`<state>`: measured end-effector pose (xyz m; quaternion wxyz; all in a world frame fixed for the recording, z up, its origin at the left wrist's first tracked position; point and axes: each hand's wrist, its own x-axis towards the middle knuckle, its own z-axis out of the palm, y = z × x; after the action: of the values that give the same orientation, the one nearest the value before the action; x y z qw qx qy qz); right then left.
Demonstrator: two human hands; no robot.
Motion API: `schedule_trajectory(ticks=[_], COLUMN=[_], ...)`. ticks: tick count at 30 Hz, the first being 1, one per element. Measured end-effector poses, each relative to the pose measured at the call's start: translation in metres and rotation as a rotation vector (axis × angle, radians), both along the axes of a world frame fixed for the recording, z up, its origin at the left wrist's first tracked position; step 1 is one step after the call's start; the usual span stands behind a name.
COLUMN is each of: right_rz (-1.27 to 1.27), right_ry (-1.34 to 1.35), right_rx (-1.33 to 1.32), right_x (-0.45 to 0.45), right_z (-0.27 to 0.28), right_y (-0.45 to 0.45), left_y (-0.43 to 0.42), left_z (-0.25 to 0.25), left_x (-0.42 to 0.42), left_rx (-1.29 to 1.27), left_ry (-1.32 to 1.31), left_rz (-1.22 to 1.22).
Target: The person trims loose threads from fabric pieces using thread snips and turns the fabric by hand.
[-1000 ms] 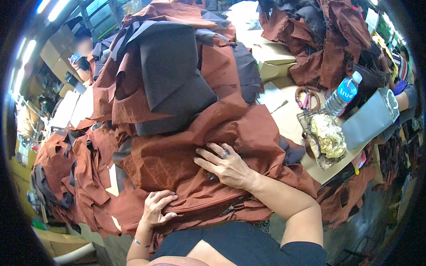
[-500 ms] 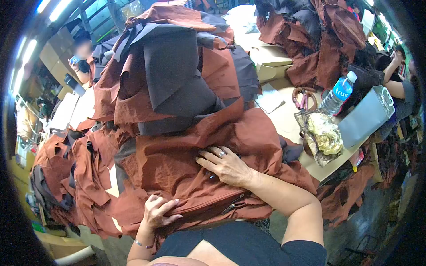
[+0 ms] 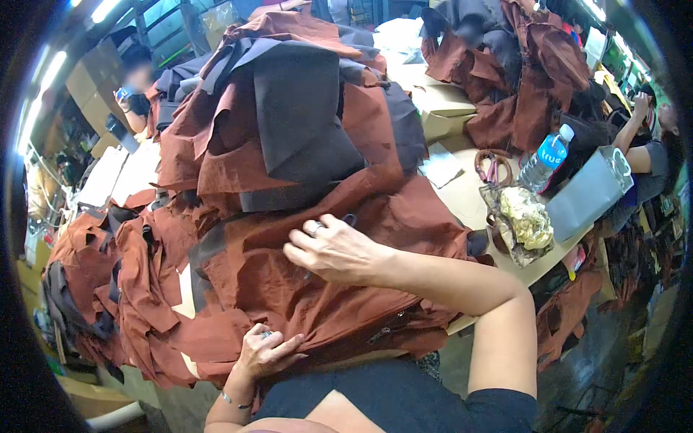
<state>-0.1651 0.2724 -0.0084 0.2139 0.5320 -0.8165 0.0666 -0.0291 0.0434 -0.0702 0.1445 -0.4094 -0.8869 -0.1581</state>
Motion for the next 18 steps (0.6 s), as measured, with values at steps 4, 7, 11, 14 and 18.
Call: schedule_trajectory(ticks=[4, 7, 11, 14, 18], right_rz=[0.136, 0.139, 0.138, 0.147, 0.166], right_ry=[0.036, -0.141, -0.200, -0.197, -0.255], right_rx=[-0.069, -0.088, -0.147, -0.172, -0.146], right_x=[-0.017, -0.018, -0.017, -0.020, -0.023], right_z=[-0.032, -0.084, -0.087, -0.087, -0.080], right_y=[-0.029, -0.041, -0.043, -0.042, -0.043], left_y=[0.001, -0.001, 0.003, 0.019, 0.028], left_z=[0.005, 0.006, 0.016, 0.038, 0.024], left_x=[0.000, 0.002, 0.003, -0.002, 0.001], left_rx=[0.005, 0.013, 0.006, 0.038, -0.088], left_ry=[0.017, 0.016, -0.008, -0.050, -0.169], left_rz=[-0.007, -0.013, 0.001, -0.002, 0.005])
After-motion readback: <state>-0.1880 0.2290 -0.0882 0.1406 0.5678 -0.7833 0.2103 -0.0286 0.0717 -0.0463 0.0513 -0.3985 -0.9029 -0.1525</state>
